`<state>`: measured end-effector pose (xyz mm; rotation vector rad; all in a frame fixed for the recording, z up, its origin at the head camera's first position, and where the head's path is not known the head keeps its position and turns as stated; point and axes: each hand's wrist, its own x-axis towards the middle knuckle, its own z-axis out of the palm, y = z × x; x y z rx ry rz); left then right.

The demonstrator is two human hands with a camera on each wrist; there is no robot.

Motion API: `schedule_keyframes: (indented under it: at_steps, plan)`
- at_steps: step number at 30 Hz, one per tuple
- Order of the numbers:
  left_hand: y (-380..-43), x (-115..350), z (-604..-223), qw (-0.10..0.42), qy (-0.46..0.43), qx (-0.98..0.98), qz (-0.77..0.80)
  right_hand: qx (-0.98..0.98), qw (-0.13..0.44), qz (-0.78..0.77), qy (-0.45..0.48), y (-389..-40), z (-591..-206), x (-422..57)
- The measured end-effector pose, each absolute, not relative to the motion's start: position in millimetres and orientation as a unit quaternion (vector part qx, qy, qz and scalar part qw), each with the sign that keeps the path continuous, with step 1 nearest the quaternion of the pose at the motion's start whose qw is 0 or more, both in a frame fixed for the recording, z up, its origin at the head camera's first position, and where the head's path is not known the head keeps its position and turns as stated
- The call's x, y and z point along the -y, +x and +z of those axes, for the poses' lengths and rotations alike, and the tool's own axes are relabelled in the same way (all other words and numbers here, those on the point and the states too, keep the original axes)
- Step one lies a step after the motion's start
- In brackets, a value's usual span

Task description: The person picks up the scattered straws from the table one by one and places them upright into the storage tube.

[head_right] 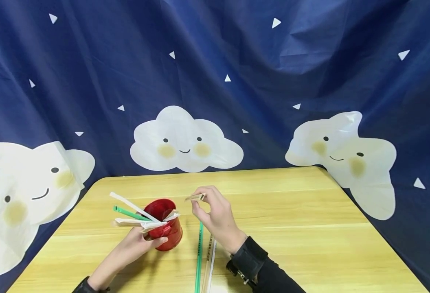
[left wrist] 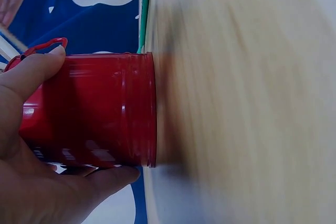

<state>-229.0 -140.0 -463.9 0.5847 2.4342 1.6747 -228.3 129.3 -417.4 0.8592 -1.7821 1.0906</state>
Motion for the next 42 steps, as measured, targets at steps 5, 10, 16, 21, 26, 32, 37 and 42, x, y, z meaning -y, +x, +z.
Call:
schedule_keyframes:
  at_steps: [5,10,16,21,26,32,37,42]
  plan:
    - [-229,139,-464,0.067,0.202,-0.802,0.558,0.685,0.439,0.439,0.382,-231,-410,-121]
    - [-230,140,-464,0.071,0.229,-0.784,0.573,0.682,0.409,0.443,0.413,-231,-408,-111]
    - [-230,141,-462,0.071,0.227,-0.791,0.564,0.705,0.378,0.406,0.442,-230,-404,-99]
    - [-230,142,-463,0.071,0.227,-0.791,0.564,0.733,0.319,0.408,0.441,-230,-398,-87]
    - [-230,142,-465,0.073,0.227,-0.785,0.572,0.773,0.256,0.417,0.404,-231,-398,-79]
    - [-228,142,-467,0.080,0.227,-0.787,0.568,0.796,0.228,0.402,0.391,-229,-403,-77]
    - [-229,142,-466,0.070,0.233,-0.792,0.561,0.812,0.223,0.386,0.376,-231,-404,-77]
    - [-229,142,-465,0.065,0.243,-0.790,0.559,0.830,0.205,0.374,0.359,-233,-406,-75]
